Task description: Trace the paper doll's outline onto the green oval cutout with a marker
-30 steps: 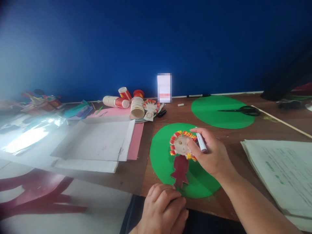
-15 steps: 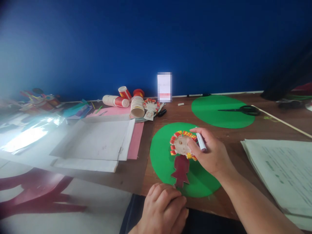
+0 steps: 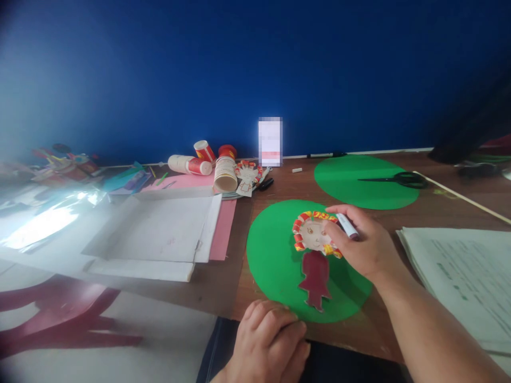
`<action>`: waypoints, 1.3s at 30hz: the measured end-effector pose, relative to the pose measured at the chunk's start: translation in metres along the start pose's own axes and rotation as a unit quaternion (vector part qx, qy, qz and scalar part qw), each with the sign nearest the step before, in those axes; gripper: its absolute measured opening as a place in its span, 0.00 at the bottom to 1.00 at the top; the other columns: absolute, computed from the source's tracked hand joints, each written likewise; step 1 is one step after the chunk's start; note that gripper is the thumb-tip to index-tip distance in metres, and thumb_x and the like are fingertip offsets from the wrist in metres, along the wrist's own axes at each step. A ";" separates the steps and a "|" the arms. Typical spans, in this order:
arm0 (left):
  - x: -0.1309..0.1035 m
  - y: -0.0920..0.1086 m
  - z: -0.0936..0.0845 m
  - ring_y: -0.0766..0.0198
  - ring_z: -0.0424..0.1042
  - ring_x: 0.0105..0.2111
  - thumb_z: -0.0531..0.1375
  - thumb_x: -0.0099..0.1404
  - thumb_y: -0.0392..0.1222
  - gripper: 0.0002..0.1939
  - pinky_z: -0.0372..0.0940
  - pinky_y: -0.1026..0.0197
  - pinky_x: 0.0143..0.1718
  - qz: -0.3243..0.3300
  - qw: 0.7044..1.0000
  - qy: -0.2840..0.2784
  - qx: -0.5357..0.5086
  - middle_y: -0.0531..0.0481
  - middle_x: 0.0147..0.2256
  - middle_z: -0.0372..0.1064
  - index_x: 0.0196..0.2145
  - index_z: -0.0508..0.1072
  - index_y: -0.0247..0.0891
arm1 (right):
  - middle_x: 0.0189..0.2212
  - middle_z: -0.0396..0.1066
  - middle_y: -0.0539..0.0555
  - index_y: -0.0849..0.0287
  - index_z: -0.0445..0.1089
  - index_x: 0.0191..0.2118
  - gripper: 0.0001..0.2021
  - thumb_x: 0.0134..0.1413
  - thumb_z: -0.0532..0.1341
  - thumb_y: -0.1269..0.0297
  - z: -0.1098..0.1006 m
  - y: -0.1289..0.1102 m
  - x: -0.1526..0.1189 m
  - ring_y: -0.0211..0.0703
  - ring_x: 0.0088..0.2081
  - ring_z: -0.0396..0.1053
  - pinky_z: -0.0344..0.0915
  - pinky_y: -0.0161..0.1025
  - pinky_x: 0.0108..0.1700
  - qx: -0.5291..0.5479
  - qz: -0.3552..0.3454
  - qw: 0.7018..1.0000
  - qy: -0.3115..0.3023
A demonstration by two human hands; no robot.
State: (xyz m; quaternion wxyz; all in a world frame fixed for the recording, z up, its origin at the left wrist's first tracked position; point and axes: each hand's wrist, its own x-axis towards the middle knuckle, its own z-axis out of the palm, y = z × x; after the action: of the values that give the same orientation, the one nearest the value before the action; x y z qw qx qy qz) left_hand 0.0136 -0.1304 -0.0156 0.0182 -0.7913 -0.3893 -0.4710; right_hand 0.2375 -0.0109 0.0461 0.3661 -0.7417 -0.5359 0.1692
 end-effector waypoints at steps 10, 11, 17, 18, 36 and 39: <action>0.001 -0.001 0.001 0.64 0.76 0.33 0.56 0.79 0.41 0.13 0.69 0.57 0.38 0.007 1.000 0.009 -0.011 0.55 0.34 0.78 0.38 0.78 0.40 | 0.32 0.81 0.52 0.49 0.81 0.50 0.25 0.48 0.66 0.44 -0.023 0.037 0.029 0.50 0.31 0.76 0.67 0.44 0.32 -0.029 0.095 0.994 0.052; 0.001 -0.001 0.001 0.64 0.76 0.33 0.56 0.79 0.41 0.13 0.69 0.57 0.37 0.008 1.000 0.010 -0.013 0.55 0.34 0.78 0.38 0.78 0.40 | 0.32 0.80 0.52 0.49 0.81 0.50 0.25 0.47 0.66 0.44 -0.023 0.038 0.030 0.50 0.31 0.75 0.66 0.44 0.33 -0.035 0.097 0.993 0.055; 0.002 -0.002 0.003 0.65 0.77 0.33 0.55 0.80 0.42 0.14 0.69 0.57 0.37 0.011 1.000 0.011 -0.009 0.56 0.33 0.78 0.37 0.78 0.40 | 0.32 0.79 0.53 0.48 0.81 0.48 0.24 0.48 0.65 0.45 -0.027 0.031 0.029 0.49 0.30 0.72 0.64 0.45 0.33 -0.066 0.093 0.992 0.055; 0.002 -0.002 0.004 0.65 0.77 0.33 0.55 0.80 0.43 0.15 0.69 0.57 0.37 0.009 1.000 0.014 -0.007 0.56 0.33 0.78 0.37 0.77 0.40 | 0.32 0.80 0.53 0.48 0.81 0.48 0.24 0.48 0.65 0.45 -0.027 0.030 0.028 0.49 0.30 0.72 0.64 0.45 0.33 -0.067 0.092 0.992 0.054; 0.001 0.003 0.011 0.65 0.75 0.28 0.62 0.70 0.33 0.08 0.67 0.56 0.29 -0.007 0.999 0.041 0.016 0.59 0.30 0.78 0.33 0.77 0.42 | 0.30 0.79 0.54 0.49 0.79 0.43 0.23 0.43 0.61 0.44 -0.023 0.016 0.024 0.50 0.28 0.71 0.64 0.45 0.33 -0.073 0.072 0.994 0.032; 0.003 0.003 0.010 0.66 0.76 0.27 0.61 0.73 0.35 0.09 0.67 0.57 0.29 -0.005 0.999 0.043 0.023 0.60 0.31 0.78 0.33 0.77 0.42 | 0.30 0.78 0.54 0.49 0.79 0.43 0.24 0.42 0.61 0.43 -0.022 0.017 0.025 0.50 0.28 0.71 0.64 0.45 0.33 -0.074 0.072 0.994 0.026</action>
State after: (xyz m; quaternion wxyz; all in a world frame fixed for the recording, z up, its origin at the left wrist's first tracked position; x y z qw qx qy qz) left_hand 0.0234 -0.1270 -0.0175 0.0508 -0.7677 -0.4034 -0.4953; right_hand 0.2723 0.0015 0.0517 0.3112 -0.8073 -0.4828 0.1355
